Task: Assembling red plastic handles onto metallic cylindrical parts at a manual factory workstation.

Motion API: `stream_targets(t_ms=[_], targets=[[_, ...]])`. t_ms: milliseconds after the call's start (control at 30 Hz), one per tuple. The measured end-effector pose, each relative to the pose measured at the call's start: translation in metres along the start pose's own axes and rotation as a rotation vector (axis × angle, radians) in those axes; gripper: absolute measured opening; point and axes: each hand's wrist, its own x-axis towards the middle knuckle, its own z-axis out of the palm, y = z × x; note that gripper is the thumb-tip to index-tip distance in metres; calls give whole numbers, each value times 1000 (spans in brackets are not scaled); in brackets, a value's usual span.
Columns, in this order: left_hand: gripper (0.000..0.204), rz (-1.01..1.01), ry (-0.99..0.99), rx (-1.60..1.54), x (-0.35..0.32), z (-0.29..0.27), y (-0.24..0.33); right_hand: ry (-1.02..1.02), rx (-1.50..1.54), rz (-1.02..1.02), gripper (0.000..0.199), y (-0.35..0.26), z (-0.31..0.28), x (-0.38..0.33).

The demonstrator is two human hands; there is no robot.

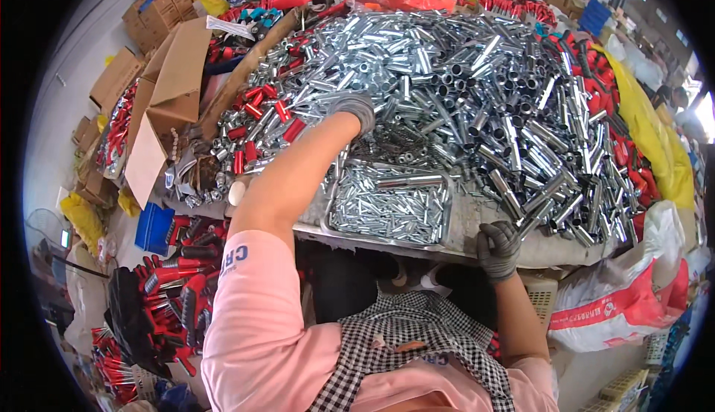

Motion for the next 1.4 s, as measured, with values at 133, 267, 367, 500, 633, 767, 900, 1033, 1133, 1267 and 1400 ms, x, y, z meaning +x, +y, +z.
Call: stream_targets(t_ms=[133,267,367,500,633,767,900,1033,1133,1267,1400], targets=[[48,64,-87,-73,-4,-11,-8,60,89,8,27,-27,-22,14],[56,211,-78,-191,-24,-21,-20,45,146,-7,29,-55,-32,25],[63,109,-158,-138,-30,-26,-6,6,267,-56,28,-68,-34,26],[71,-57,-213,-200,-25,-7,-17,-28,347,-131,28,-93,-28,22],[60,-38,-50,-98,-51,-16,-3,-78,305,-162,30,-101,-46,18],[30,-74,465,-213,-68,-13,-7,-84,230,-54,30,-100,-62,14],[17,295,1053,-345,-153,-35,9,-60,115,40,45,-102,-67,15],[22,583,718,344,-232,9,49,-100,170,2,65,-123,-50,34],[34,756,488,-924,-299,-32,95,-522,123,275,56,-127,-30,18],[45,323,307,-2009,-309,5,108,-595,954,680,47,-144,-14,5],[37,187,282,-1988,-305,14,126,-381,1069,753,38,-143,-2,-2]])
